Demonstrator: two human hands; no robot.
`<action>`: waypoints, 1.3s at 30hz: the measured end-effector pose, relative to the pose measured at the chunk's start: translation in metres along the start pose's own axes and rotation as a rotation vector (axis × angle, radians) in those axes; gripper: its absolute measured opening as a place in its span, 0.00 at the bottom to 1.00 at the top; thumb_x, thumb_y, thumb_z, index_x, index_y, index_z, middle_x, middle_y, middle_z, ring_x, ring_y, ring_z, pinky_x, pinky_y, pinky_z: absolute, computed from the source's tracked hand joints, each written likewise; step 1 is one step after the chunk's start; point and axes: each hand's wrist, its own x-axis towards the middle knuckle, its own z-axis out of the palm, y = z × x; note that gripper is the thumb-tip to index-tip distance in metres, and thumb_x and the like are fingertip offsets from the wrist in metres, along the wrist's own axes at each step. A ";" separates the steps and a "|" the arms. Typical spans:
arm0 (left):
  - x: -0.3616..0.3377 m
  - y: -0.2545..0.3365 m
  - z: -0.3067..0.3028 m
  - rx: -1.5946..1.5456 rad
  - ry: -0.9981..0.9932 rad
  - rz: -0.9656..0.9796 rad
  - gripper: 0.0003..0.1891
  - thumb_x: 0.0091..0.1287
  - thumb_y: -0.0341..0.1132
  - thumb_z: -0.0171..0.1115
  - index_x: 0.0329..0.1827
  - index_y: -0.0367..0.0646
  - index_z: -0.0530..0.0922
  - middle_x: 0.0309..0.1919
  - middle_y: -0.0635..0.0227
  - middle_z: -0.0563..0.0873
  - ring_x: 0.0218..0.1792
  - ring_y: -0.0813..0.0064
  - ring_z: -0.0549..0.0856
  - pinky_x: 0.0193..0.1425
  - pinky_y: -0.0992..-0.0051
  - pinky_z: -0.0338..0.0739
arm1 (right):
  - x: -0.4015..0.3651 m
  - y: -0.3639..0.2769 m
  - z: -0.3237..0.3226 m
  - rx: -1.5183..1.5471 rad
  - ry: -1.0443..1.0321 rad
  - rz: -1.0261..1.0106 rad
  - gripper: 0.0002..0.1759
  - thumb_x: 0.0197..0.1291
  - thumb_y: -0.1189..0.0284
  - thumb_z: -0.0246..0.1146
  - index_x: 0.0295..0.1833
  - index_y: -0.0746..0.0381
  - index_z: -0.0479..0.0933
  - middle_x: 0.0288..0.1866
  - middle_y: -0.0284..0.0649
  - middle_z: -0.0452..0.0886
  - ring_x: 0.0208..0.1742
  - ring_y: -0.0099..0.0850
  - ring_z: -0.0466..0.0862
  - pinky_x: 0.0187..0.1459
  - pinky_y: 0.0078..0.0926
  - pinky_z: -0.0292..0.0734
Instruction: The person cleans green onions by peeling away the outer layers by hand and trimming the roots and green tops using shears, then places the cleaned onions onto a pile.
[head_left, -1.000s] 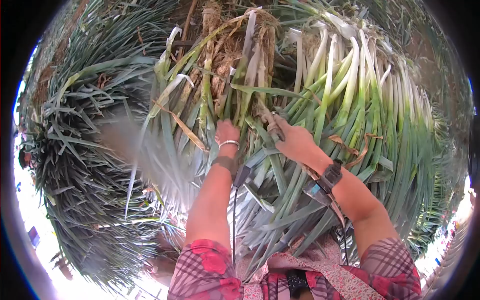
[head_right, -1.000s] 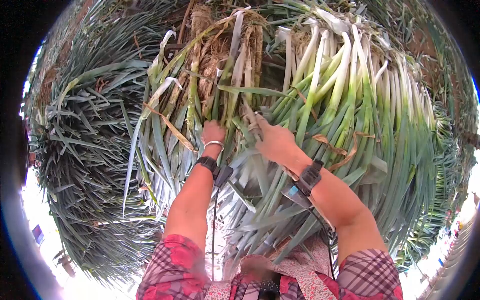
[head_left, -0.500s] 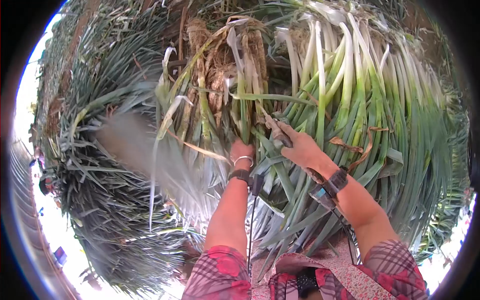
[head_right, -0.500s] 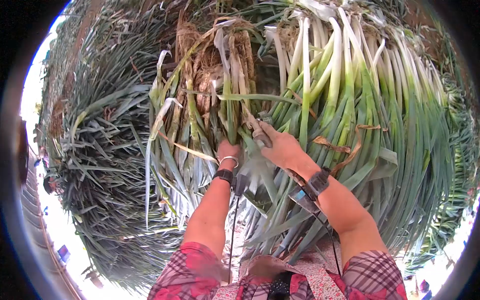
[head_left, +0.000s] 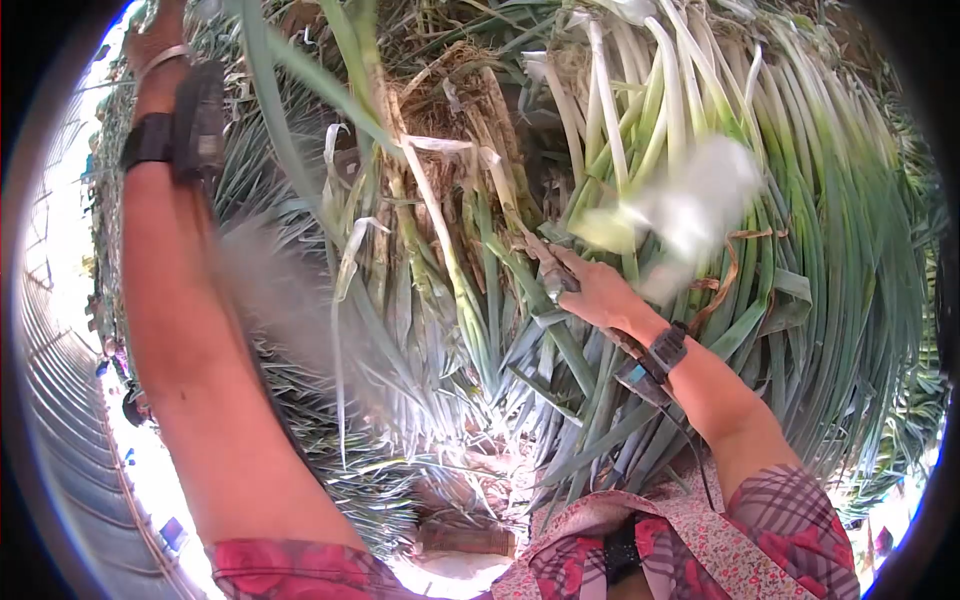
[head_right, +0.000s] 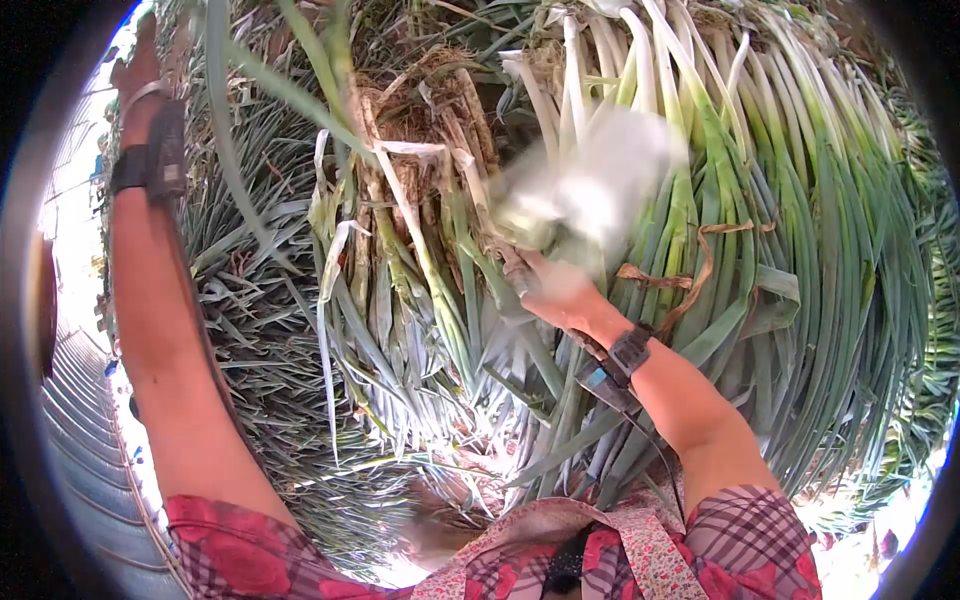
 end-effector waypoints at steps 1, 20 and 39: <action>0.008 -0.023 0.010 0.022 0.069 -0.003 0.28 0.64 0.56 0.57 0.52 0.38 0.77 0.46 0.55 0.79 0.41 0.61 0.82 0.44 0.62 0.77 | 0.000 0.001 0.001 0.024 0.020 -0.025 0.41 0.46 0.67 0.58 0.70 0.60 0.59 0.43 0.60 0.80 0.47 0.55 0.79 0.53 0.42 0.73; -0.547 0.034 0.181 -0.163 -0.321 -0.760 0.17 0.52 0.41 0.66 0.40 0.38 0.82 0.33 0.48 0.84 0.39 0.48 0.83 0.43 0.59 0.75 | -0.049 -0.053 0.025 -0.299 -0.346 -0.129 0.39 0.47 0.69 0.59 0.69 0.57 0.60 0.35 0.53 0.80 0.37 0.52 0.80 0.39 0.48 0.74; -0.591 0.052 0.145 -0.157 -0.279 -0.789 0.19 0.51 0.42 0.67 0.38 0.35 0.80 0.28 0.48 0.83 0.34 0.49 0.83 0.38 0.58 0.74 | 0.036 -0.087 0.051 -0.412 0.062 -0.207 0.42 0.45 0.69 0.61 0.70 0.58 0.59 0.39 0.54 0.81 0.40 0.54 0.80 0.43 0.48 0.75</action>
